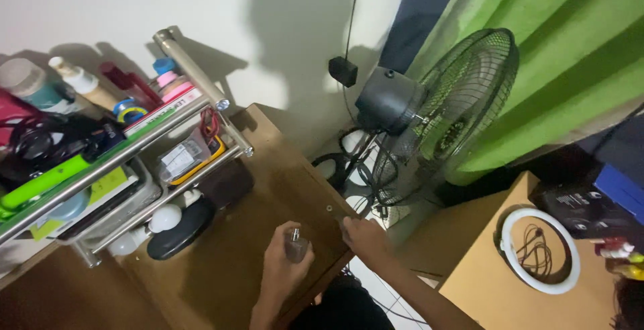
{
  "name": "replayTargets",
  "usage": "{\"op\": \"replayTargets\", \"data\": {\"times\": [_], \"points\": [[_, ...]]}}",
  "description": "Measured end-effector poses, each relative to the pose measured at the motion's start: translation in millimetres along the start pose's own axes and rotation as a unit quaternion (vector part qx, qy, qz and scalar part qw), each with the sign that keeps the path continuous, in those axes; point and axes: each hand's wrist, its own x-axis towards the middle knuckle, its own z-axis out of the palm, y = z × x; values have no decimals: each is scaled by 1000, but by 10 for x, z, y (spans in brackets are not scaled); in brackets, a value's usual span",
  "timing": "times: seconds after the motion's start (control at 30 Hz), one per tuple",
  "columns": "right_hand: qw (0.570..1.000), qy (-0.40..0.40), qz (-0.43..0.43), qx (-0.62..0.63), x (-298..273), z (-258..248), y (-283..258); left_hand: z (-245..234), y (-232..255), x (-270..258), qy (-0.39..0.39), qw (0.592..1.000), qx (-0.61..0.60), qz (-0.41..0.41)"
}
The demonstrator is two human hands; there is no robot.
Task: Cleaning a wooden desk surface using a spray bottle and a cloth.
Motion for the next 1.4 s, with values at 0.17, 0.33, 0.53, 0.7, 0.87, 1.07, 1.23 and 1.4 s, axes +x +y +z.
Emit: {"op": "replayTargets", "data": {"times": [0.17,0.33,0.53,0.7,0.87,1.07,1.23,1.4], "points": [[996,62,-58,-18,158,66,-41,38,-19,15,29,997,-4,65],[991,93,-92,-16,662,337,-151,-63,26,-41,30,998,16,47],[991,93,-81,-58,919,413,-352,-169,-71,-128,82,995,21,43],[989,-10,-136,-47,515,898,-521,-183,-43,-130,65,997,14,-33],[974,-11,-222,45,120,1005,-562,-94,-88,-91,74,995,38,56],[994,-75,-84,13,329,283,-130,-54,67,-133,45,998,13,53],[992,106,-73,-18,223,194,-28,-72,81,-237,18,1000,0,-21],[993,33,-113,-2,-98,905,-365,-115,-55,-307,65,996,11,60]]}}
